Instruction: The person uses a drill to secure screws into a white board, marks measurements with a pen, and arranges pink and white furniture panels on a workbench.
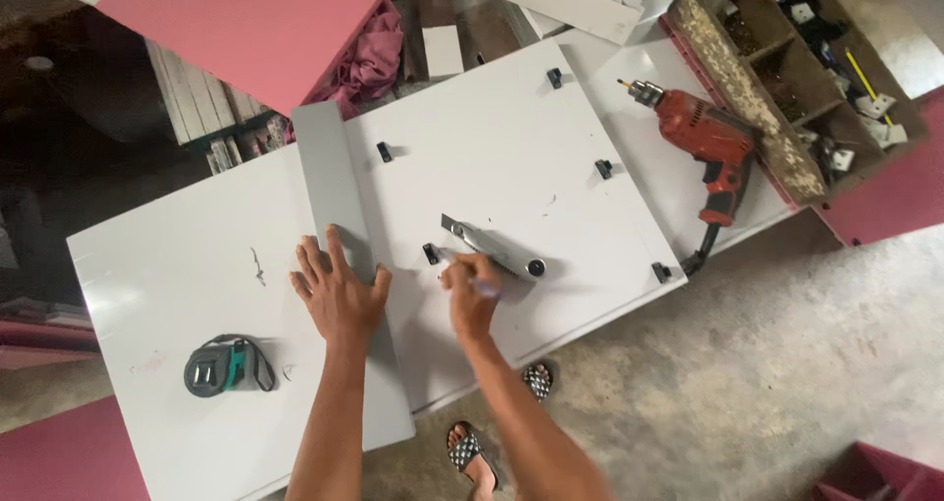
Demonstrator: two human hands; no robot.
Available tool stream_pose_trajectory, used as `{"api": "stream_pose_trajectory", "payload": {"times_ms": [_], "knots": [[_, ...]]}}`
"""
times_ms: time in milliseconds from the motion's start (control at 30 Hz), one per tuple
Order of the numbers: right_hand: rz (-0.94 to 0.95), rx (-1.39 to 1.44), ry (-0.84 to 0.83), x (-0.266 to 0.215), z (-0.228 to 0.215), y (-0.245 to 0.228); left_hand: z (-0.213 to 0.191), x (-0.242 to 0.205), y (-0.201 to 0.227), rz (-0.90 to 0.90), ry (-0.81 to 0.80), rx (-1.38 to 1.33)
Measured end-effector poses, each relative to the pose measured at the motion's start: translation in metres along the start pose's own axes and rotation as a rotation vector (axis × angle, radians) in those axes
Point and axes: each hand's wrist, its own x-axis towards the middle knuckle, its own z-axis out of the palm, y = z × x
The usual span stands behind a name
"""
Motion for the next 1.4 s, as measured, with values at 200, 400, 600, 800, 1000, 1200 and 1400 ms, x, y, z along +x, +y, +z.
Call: {"api": "stream_pose_trajectory", "payload": {"times_ms": [200, 400, 600, 800, 1000, 1200, 1400], "knots": [[0.097, 0.086, 0.071, -0.031, -0.086, -0.031, -0.006, -0.005, -0.001, 0.023, -0.002, -0.056], [-0.468, -0.226, -0.071, -0.074, -0.139, 0.077, -0.006, -0.005, -0.001, 0.019, -0.001, -0.008], [-0.187, 0.014, 0.026, -0.1, -0.138, 0.033, -0.009, -0.008, 0.001, 0.026, -0.021, -0.056], [-0.251, -0.205, 0.013, -0.105, -0.139, 0.041, -0.008, -0.008, 0.001, 0.017, -0.031, -0.041], [-0.324, -0.323, 0.017, -0.101, -0.142, 0.045, -0.009, -0.008, 0.001, 0.02, -0.04, -0.062], [-0.361, -0.345, 0.029, -0.104, -0.143, 0.049, -0.006, -0.007, -0.001, 0.016, -0.051, -0.055], [-0.33, -0.345, 0.038, -0.105, -0.142, 0.053, -0.013, -0.009, 0.001, 0.033, -0.051, -0.088]]}}
